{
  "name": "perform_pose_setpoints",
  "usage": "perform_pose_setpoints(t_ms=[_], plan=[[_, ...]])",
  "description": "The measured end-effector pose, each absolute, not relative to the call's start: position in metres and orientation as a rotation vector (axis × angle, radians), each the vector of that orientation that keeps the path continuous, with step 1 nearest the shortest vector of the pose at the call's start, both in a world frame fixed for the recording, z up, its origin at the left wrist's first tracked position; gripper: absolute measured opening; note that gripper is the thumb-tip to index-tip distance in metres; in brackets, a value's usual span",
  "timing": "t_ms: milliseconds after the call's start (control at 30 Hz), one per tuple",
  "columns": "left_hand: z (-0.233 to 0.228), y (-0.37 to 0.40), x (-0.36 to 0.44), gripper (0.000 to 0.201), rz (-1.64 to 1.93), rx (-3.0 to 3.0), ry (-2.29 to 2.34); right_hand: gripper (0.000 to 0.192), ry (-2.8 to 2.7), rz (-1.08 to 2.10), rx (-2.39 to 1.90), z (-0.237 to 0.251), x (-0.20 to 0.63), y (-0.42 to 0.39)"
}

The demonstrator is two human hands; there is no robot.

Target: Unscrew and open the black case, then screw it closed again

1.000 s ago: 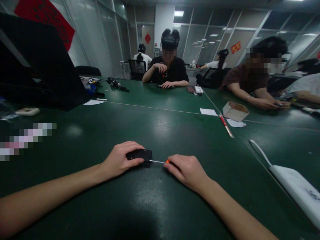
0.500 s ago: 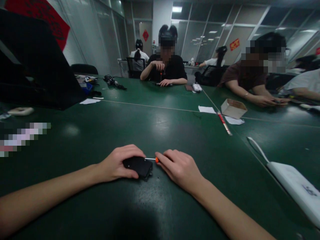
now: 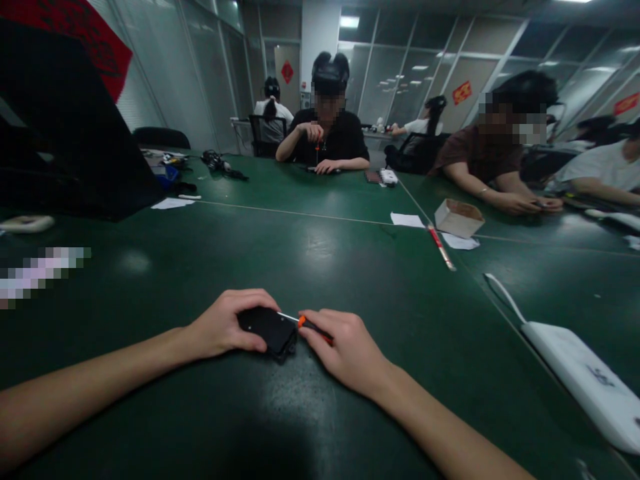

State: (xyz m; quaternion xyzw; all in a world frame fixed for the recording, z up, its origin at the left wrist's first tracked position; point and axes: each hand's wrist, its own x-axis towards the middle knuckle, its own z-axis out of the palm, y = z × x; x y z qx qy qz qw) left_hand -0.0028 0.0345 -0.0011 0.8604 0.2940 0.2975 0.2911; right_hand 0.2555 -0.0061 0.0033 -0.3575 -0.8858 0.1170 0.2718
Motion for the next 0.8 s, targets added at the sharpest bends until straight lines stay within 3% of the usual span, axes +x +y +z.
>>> perform_pose_setpoints(t_ms=[67, 200, 267, 367, 567, 800], plan=[[-0.001, 0.034, -0.002, 0.053, 0.784, 2.301, 0.782, 0.028, -2.402, 0.148, -0.957, 0.003, 0.256, -0.008], [0.000, 0.033, -0.001, 0.055, 0.768, 2.308, 0.765, 0.032, -2.515, -0.532, -0.841, 0.008, 0.258, -0.011], [0.000, 0.032, 0.000, 0.056, 0.773, 2.315, 0.742, 0.032, -2.562, -0.684, -0.785, 0.012, 0.257, -0.012], [0.000, 0.030, 0.001, 0.057, 0.781, 2.311, 0.707, 0.034, -2.579, -0.600, -0.801, 0.014, 0.253, -0.012], [-0.001, 0.030, 0.001, 0.057, 0.796, 2.296, 0.668, 0.031, -2.487, 0.244, -0.932, 0.004, 0.250, -0.005], [0.000, 0.030, 0.000, 0.057, 0.825, 2.359, 0.678, 0.029, -2.560, -0.019, -0.962, 0.006, 0.271, 0.001]])
